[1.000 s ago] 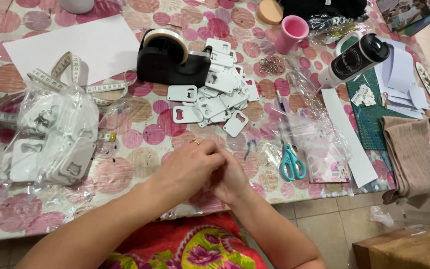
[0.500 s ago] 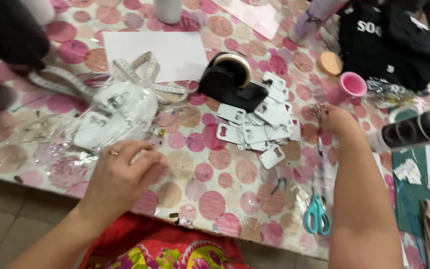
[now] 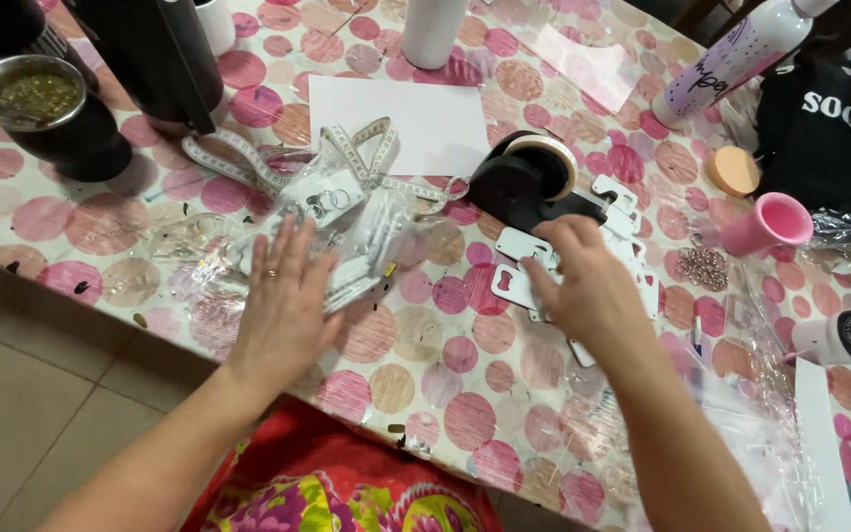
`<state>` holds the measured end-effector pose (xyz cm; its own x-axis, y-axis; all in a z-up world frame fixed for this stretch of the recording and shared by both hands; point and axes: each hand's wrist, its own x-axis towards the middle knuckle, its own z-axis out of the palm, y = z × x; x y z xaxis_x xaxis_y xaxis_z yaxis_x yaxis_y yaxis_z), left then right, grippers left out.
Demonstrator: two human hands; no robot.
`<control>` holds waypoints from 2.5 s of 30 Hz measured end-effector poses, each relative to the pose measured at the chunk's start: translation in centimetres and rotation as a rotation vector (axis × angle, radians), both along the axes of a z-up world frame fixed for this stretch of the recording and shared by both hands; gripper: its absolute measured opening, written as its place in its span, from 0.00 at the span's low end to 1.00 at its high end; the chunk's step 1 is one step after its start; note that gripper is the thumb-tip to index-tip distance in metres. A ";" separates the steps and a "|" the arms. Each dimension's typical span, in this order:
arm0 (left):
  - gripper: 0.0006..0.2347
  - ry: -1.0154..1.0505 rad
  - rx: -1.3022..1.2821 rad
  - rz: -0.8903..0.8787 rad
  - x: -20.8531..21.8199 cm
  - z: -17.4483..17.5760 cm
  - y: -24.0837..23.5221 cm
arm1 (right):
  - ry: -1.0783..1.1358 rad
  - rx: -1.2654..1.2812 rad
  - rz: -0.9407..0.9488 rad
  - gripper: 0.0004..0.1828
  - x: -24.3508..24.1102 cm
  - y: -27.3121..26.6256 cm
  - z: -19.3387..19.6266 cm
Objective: Assembling small plastic tags with metal rings and placing them into plastic bags.
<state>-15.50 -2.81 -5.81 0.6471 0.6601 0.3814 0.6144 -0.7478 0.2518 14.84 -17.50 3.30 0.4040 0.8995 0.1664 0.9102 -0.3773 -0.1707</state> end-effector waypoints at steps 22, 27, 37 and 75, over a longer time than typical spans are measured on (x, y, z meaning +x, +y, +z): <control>0.33 -0.471 0.001 -0.536 2.0 -1.5 -7.8 | 1.494 0.641 -0.031 0.03 -6.1 2.5 -8.6; 0.38 -0.644 -0.571 -0.398 4.3 5.0 -3.7 | 1.647 0.842 0.163 0.04 -7.6 0.9 -3.1; 0.03 -0.879 -0.983 -0.631 8.2 9.6 -4.4 | 1.160 1.011 0.218 0.16 -7.1 -3.1 -0.3; 0.07 0.138 0.481 -0.578 10.7 12.1 -3.1 | 0.143 0.365 -0.910 0.11 0.2 -30.3 -2.5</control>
